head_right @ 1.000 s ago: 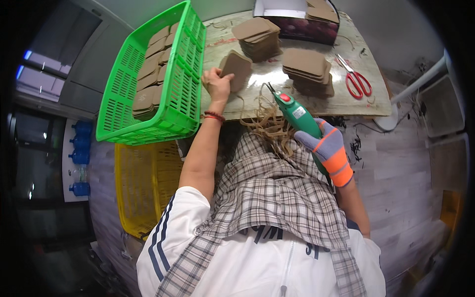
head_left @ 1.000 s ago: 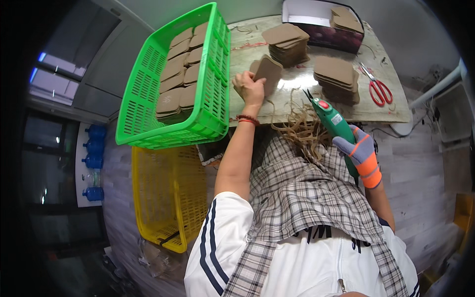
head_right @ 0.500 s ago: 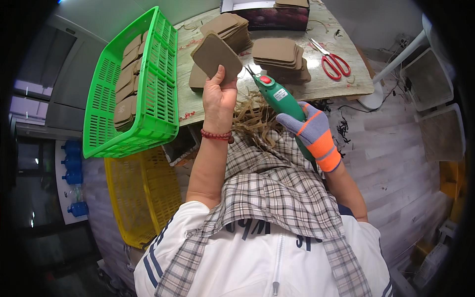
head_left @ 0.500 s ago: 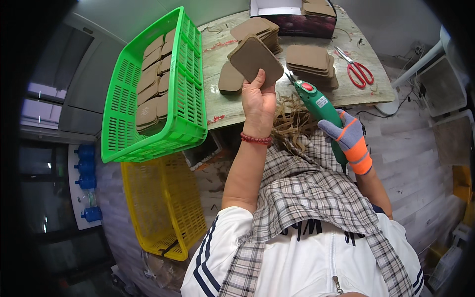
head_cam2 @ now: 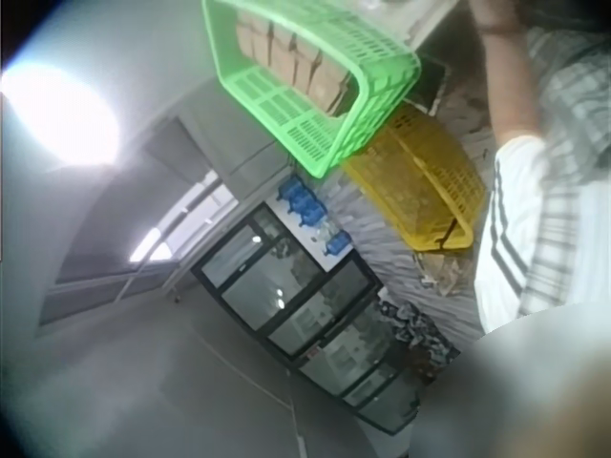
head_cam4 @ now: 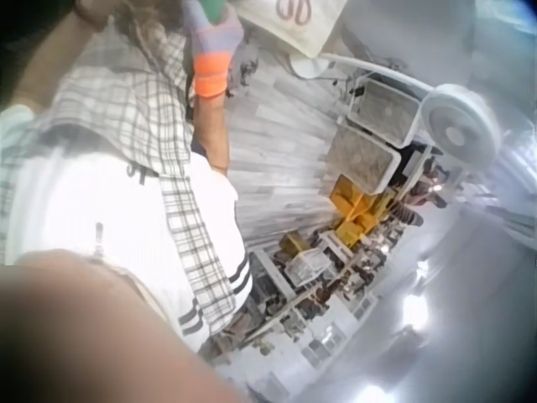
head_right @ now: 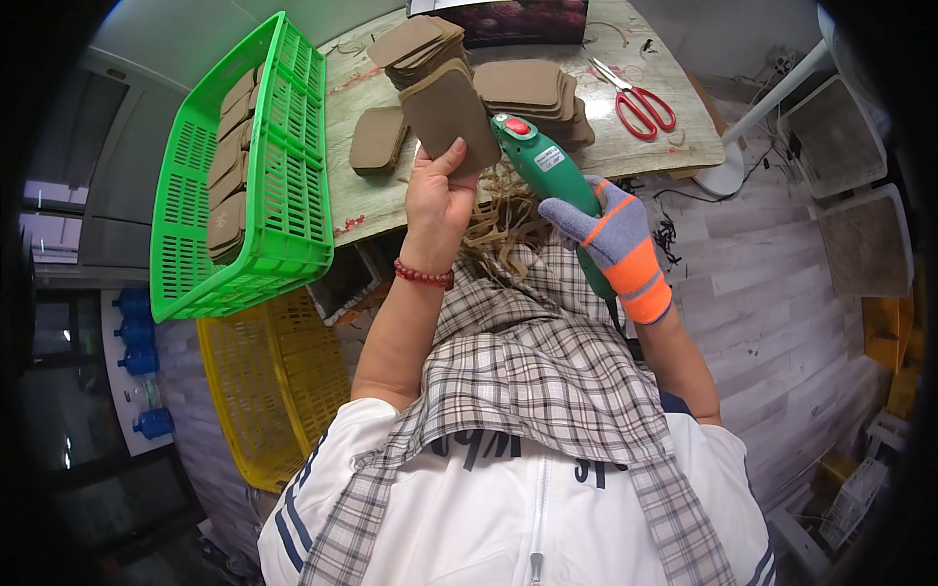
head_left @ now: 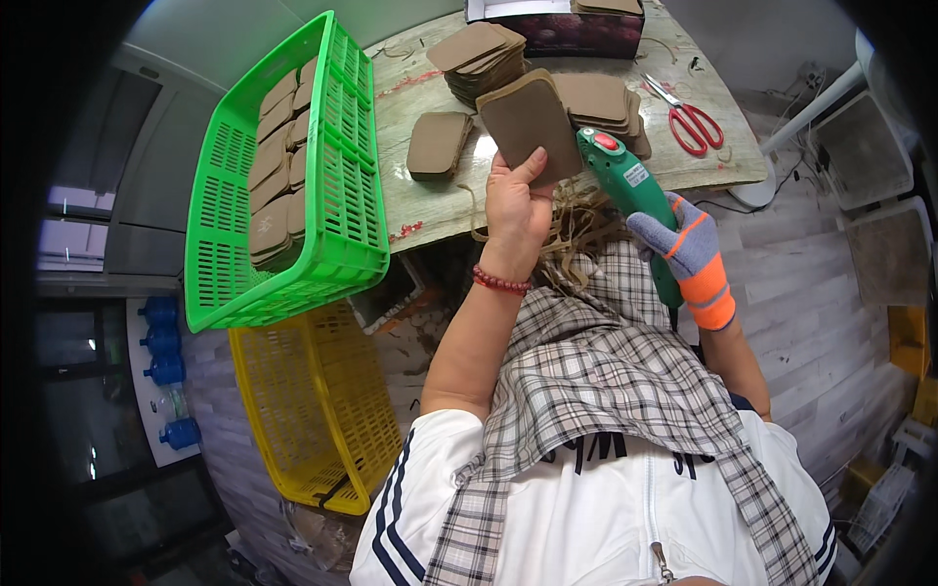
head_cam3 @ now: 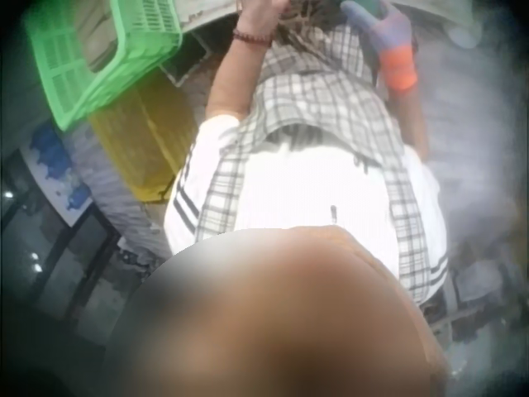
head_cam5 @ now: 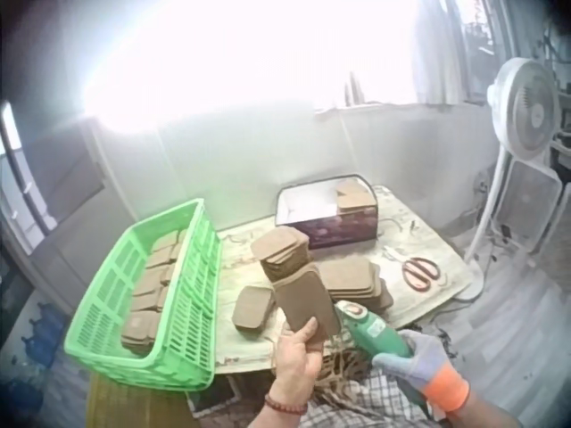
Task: The person uses a green rotary tool to smooth the edges of small rectangular cardboard pieces. They handle the pieces one at a time, rotating them to treat each edge, then place the finished pieces into a nearby box.
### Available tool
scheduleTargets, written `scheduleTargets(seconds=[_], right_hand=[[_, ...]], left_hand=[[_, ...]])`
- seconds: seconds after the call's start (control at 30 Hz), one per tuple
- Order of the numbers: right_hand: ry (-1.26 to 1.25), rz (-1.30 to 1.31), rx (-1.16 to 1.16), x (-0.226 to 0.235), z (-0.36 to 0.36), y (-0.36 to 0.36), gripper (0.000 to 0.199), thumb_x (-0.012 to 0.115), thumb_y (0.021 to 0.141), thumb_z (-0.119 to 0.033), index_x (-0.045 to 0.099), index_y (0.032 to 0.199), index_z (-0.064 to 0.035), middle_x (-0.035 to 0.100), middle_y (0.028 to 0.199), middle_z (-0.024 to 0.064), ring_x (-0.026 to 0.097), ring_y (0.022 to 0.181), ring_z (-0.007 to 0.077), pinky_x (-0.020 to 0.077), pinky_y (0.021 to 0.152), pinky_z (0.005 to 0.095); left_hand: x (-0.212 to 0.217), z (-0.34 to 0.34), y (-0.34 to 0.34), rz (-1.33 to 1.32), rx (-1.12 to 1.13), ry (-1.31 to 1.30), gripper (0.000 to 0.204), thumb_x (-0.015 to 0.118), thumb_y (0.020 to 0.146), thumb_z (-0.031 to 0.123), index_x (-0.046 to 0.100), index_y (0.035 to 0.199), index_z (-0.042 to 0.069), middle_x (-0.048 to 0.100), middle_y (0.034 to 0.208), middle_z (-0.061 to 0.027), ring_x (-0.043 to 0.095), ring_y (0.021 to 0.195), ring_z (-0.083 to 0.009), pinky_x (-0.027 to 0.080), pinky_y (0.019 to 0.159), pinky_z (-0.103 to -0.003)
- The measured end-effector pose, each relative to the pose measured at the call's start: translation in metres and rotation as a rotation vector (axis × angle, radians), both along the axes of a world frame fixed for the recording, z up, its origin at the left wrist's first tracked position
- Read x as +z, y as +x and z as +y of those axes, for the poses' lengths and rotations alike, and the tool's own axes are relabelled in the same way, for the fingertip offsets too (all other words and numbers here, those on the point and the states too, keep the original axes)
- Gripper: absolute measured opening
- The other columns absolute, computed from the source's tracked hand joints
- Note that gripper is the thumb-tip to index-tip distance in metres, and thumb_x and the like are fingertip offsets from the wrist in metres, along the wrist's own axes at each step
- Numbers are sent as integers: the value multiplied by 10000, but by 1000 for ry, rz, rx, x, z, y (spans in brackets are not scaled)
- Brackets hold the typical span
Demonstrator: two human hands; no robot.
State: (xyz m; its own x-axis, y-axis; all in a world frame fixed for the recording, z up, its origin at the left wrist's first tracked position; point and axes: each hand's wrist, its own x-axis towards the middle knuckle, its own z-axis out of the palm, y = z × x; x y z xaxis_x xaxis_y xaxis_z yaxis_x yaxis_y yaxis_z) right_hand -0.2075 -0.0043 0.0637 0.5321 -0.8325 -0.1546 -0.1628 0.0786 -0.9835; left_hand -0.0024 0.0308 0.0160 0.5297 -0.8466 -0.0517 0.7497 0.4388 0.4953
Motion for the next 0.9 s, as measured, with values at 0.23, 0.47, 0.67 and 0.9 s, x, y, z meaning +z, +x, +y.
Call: scheduleTargets(seconds=[0.23, 0.47, 0.67, 0.9], right_hand=[[17, -33, -52, 2, -4, -3, 392, 775, 754, -242, 604, 971, 37, 605, 655, 21, 531, 536, 52, 419, 497, 200], [2, 43, 74, 14, -2, -11, 376, 768, 757, -228, 607, 986, 23, 605, 685, 12, 523, 551, 49, 425, 515, 208], [22, 60, 203, 15, 2, -9, 331, 725, 785, -170, 586, 1015, 23, 590, 694, 8, 520, 555, 59, 431, 512, 214], [-16, 93, 201, 12, 5, 0, 401, 777, 737, -222, 618, 1019, 15, 613, 718, 11, 532, 585, 49, 433, 530, 201]], left_hand=[[-11, 16, -7, -91, -100, 52, 328, 557, 833, -105, 547, 1133, 29, 624, 1098, -102, 616, 995, -216, 520, 879, -361], [0, 34, 38, -390, -150, 130, 351, 569, 781, -143, 572, 1108, -16, 654, 1034, -109, 640, 914, -178, 528, 811, -294], [23, 50, 85, -663, -332, 285, 400, 586, 746, -151, 576, 1132, -46, 652, 1045, -94, 630, 891, -143, 514, 810, -272], [18, 59, 91, -705, -527, 412, 424, 600, 751, -137, 567, 1162, -37, 652, 1044, -87, 637, 891, -148, 521, 799, -271]])
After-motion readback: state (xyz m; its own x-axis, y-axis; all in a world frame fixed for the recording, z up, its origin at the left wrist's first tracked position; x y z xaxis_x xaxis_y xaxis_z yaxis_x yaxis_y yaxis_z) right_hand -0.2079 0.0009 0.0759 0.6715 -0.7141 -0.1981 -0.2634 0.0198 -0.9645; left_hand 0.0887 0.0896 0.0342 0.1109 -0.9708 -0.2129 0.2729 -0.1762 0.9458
